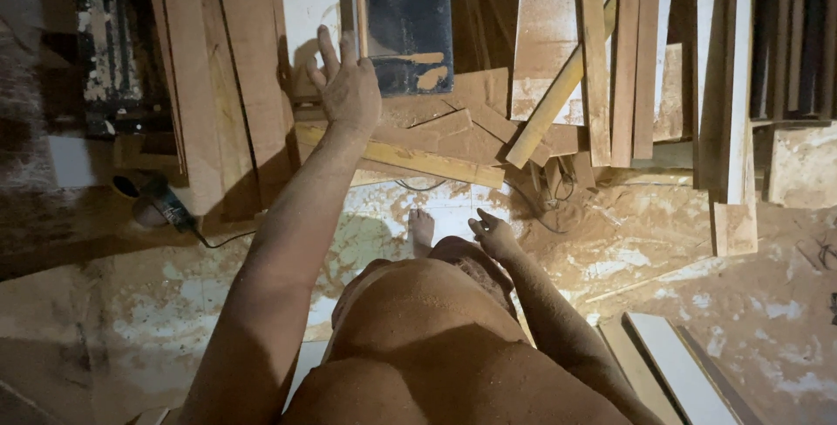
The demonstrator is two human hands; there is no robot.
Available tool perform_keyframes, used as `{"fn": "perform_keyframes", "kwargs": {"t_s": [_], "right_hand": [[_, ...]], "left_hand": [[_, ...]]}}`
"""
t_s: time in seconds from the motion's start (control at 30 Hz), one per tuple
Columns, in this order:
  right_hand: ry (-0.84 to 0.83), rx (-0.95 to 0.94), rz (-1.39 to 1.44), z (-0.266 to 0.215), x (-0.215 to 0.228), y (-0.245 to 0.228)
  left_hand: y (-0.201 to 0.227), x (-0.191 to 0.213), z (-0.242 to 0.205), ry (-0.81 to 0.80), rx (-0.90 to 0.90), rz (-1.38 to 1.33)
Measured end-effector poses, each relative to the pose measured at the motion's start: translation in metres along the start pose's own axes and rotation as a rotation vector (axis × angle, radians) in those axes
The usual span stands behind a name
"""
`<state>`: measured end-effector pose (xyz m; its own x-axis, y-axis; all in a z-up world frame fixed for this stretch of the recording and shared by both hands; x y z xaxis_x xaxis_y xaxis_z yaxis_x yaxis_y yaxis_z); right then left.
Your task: Sorting through a pile of wooden strips by hand, moving them to different positions on the workshop floor.
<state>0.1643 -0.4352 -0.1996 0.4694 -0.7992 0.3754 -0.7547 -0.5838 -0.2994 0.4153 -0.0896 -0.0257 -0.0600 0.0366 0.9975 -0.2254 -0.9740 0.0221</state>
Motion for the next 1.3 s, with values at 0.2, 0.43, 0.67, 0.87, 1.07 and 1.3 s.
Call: {"fn": "perform_keyframes", "kwargs": {"t_s": [0.2, 0.43, 0.67, 0.87, 1.07, 1.3], "right_hand": [[0.010, -0.055, 0.124, 0.012, 0.004, 0.024], [0.036, -0.105, 0.145, 0.002, 0.012, 0.041], [0.047, -0.103, 0.091, 0.010, 0.008, 0.062], [0.009, -0.155, 0.170, -0.001, 0.011, 0.064], [0.025, -0.221, 0.341, 0.010, 0.004, 0.094], [0.043, -0.241, 0.280, -0.015, 0.006, 0.097]], "left_hand": [[-0.014, -0.023, 0.015, 0.155, 0.037, -0.058], [-0.021, -0.024, 0.028, 0.357, -0.010, 0.043], [-0.033, -0.031, 0.052, 0.465, -0.015, 0.098], [-0.046, -0.045, 0.071, 0.465, 0.005, 0.059], [-0.043, -0.038, 0.082, 0.386, 0.045, 0.111], [-0.041, -0.021, 0.066, 0.387, -0.053, -0.042]]}}
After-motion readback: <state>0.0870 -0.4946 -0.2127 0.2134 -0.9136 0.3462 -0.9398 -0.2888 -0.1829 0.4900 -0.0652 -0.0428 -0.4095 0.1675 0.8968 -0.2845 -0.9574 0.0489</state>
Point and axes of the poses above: each hand's wrist, its own z-axis towards the middle knuckle, its own x-axis out of the back of the hand, y = z × x, the point moved 2 cm from there along z, towards the middle knuckle, and after that the axes turned 15 degrees about -x, right-handed, at the moved point
